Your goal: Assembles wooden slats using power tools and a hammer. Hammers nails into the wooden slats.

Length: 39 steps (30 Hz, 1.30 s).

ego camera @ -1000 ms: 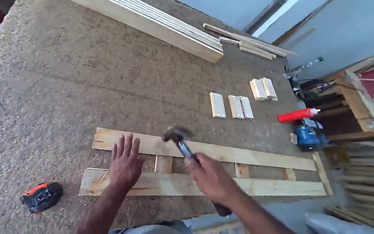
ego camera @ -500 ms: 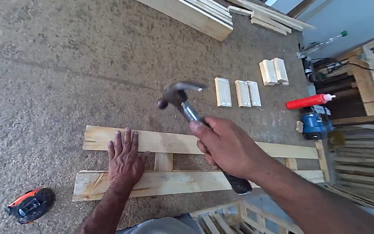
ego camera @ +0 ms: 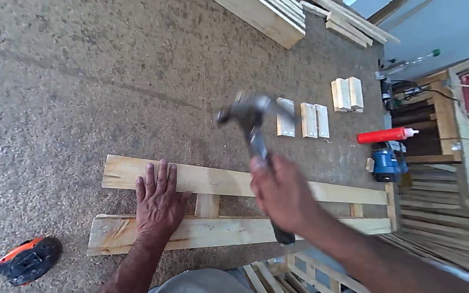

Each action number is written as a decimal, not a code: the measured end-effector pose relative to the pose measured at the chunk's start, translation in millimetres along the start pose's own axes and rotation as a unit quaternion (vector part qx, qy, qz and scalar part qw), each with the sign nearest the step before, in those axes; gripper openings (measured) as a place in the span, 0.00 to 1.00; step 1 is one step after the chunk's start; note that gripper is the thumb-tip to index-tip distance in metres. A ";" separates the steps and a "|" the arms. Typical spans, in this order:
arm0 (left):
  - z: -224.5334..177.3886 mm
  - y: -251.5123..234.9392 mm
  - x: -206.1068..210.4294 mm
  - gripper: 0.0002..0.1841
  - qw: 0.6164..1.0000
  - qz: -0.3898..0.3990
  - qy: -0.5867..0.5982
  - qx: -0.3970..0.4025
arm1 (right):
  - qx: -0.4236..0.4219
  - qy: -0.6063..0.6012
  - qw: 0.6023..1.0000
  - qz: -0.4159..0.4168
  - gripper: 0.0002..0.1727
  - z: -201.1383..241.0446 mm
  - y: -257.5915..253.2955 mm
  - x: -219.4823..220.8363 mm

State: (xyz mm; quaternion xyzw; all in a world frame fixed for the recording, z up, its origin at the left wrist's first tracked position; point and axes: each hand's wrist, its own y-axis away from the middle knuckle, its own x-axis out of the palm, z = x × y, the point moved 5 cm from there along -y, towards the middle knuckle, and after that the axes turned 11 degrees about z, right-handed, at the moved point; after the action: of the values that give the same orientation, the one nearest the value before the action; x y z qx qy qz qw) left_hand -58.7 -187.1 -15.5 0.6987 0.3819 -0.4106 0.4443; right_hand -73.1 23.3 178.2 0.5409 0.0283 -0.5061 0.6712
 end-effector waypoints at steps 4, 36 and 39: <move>-0.9 -1.3 -1.5 0.44 1.000 -0.001 0.014 0.001 | 0.194 0.072 0.945 0.253 0.31 -25.8 -1.2 21.6; 1.6 -1.2 -0.3 0.45 1.000 -0.013 0.022 0.009 | -0.016 -0.003 0.999 -0.032 0.34 -10.6 4.5 -21.1; 0.7 -3.0 -2.1 0.45 0.999 -0.018 0.035 0.010 | 0.199 0.101 0.933 0.284 0.32 -43.5 6.9 12.7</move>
State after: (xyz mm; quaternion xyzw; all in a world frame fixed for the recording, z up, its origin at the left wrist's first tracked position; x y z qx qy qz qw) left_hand -62.3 -187.2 -14.8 0.7103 0.4058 -0.3975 0.4157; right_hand -39.9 47.2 157.6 0.6970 -0.1604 -0.2326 0.6591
